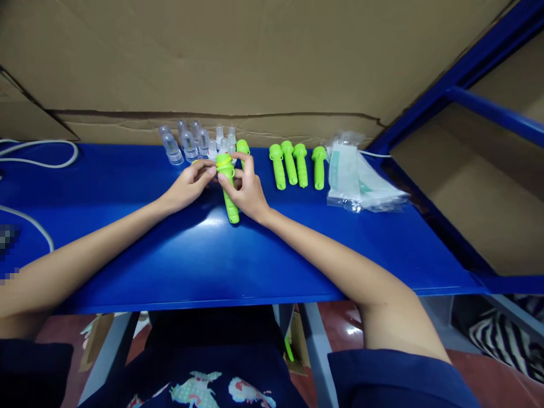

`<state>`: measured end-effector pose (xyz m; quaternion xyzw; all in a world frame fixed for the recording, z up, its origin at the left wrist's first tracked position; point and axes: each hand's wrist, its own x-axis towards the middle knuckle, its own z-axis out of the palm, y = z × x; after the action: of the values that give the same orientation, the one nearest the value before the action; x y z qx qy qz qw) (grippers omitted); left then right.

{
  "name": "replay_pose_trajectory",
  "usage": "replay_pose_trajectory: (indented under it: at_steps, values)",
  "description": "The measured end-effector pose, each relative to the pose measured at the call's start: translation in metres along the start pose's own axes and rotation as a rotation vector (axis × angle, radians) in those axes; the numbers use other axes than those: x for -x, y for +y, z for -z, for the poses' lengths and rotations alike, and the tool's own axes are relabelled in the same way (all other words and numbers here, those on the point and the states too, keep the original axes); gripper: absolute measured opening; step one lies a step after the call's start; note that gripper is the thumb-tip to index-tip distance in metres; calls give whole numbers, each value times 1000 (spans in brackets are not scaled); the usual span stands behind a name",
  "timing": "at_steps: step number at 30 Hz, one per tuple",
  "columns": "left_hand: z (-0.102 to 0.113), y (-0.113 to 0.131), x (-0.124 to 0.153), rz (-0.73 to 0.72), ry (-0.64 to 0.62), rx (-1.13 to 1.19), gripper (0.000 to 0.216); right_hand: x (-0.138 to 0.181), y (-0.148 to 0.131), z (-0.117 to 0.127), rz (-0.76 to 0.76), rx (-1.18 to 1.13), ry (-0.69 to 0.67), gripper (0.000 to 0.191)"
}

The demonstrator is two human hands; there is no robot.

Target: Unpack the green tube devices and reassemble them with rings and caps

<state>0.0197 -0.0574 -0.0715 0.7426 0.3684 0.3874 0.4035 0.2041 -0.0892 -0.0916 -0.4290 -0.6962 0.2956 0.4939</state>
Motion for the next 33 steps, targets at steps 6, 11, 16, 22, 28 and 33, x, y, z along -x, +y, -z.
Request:
replay_pose_trajectory:
  at_steps: [6, 11, 16, 22, 28, 33]
  values:
    - [-6, 1, 3, -101, -55, 12, 49, -1, 5, -1, 4, -90, 27, 66]
    - [-3, 0, 3, -127, -37, -27, 52, -2, 4, -1, -20, -130, 27, 69]
    - [1, 1, 4, -110, -40, -9, 72, -1, 1, 1, 10, -89, -3, 59]
    - [-8, 2, 6, -32, -100, 181, 83, -1, 2, 3, 167, 20, -31, 55]
    - [-7, 15, 9, 293, -139, 468, 53, -6, 2, 15, 297, 228, 7, 47]
    - [-10, 35, 12, 434, -87, 506, 31, -11, 7, 21, 345, 320, 29, 38]
